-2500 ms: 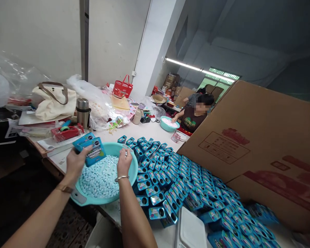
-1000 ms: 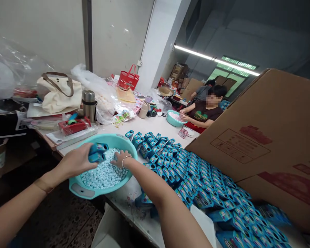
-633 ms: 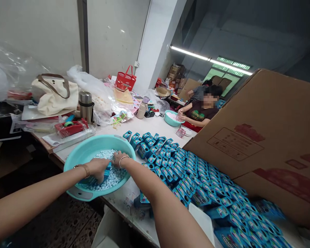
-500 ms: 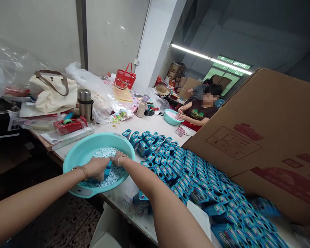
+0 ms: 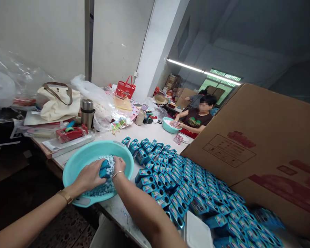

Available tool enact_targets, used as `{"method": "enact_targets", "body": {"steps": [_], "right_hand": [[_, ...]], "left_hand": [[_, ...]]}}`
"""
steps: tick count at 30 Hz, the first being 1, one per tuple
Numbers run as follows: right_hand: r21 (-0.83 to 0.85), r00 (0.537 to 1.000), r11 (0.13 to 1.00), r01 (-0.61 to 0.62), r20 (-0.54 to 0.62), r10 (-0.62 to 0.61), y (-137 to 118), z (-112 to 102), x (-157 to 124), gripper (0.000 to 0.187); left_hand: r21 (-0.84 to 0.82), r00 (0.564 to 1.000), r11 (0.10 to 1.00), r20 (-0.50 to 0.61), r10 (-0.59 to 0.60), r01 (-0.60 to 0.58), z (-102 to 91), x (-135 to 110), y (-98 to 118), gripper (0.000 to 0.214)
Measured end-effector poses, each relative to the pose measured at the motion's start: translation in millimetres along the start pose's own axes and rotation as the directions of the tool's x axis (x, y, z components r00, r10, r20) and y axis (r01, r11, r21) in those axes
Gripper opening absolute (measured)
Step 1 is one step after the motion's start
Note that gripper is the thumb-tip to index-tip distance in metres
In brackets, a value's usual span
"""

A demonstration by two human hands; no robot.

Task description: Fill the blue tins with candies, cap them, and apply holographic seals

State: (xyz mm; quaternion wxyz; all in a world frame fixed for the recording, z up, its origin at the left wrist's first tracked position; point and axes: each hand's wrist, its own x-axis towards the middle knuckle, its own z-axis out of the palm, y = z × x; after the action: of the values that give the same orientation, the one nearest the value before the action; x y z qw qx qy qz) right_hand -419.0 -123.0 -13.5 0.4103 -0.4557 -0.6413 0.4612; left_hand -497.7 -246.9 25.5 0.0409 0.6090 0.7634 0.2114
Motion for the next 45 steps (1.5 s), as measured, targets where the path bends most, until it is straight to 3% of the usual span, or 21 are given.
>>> {"method": "enact_targets", "body": {"steps": [4,7,16,21,29,40,45], "right_hand": [[0.230,0.996,0.972,-0.054,-0.053,0.068,-29,5,9,0.018],[0.372,0.992,0.923,-0.102,-0.034,0.124,-51,4,18,0.013],[0.378,0.991,0.916,-0.133,0.045,0.125,-67,4,27,0.014],[0.356,0.975,0.909,-0.218,0.123,0.186,-69,3,28,0.014],[0.397,0.940,0.863,-0.312,0.258,0.222,-73,5,26,0.011],[0.427,0.888,0.802,-0.417,0.380,0.259,-72,-1,26,0.042],[0.402,0.878,0.809,-0.429,0.395,0.270,-74,-1,13,0.045]], "left_hand": [[-0.036,0.979,0.997,-0.188,-0.076,0.071,-10.0,0,8,0.073],[-0.083,0.955,0.984,-0.244,-0.171,0.155,-15.7,2,12,0.076],[-0.021,0.954,0.985,-0.246,-0.173,0.173,-20.8,7,11,0.070],[-0.020,0.958,0.983,-0.219,-0.185,0.185,-23.7,8,7,0.070],[-0.037,0.973,0.994,-0.204,-0.112,0.106,-27.1,11,1,0.068],[-0.095,0.970,0.995,-0.239,-0.038,0.016,-24.6,12,-14,0.068],[-0.126,0.971,0.992,-0.238,-0.013,-0.018,-23.3,11,-16,0.063]]}}
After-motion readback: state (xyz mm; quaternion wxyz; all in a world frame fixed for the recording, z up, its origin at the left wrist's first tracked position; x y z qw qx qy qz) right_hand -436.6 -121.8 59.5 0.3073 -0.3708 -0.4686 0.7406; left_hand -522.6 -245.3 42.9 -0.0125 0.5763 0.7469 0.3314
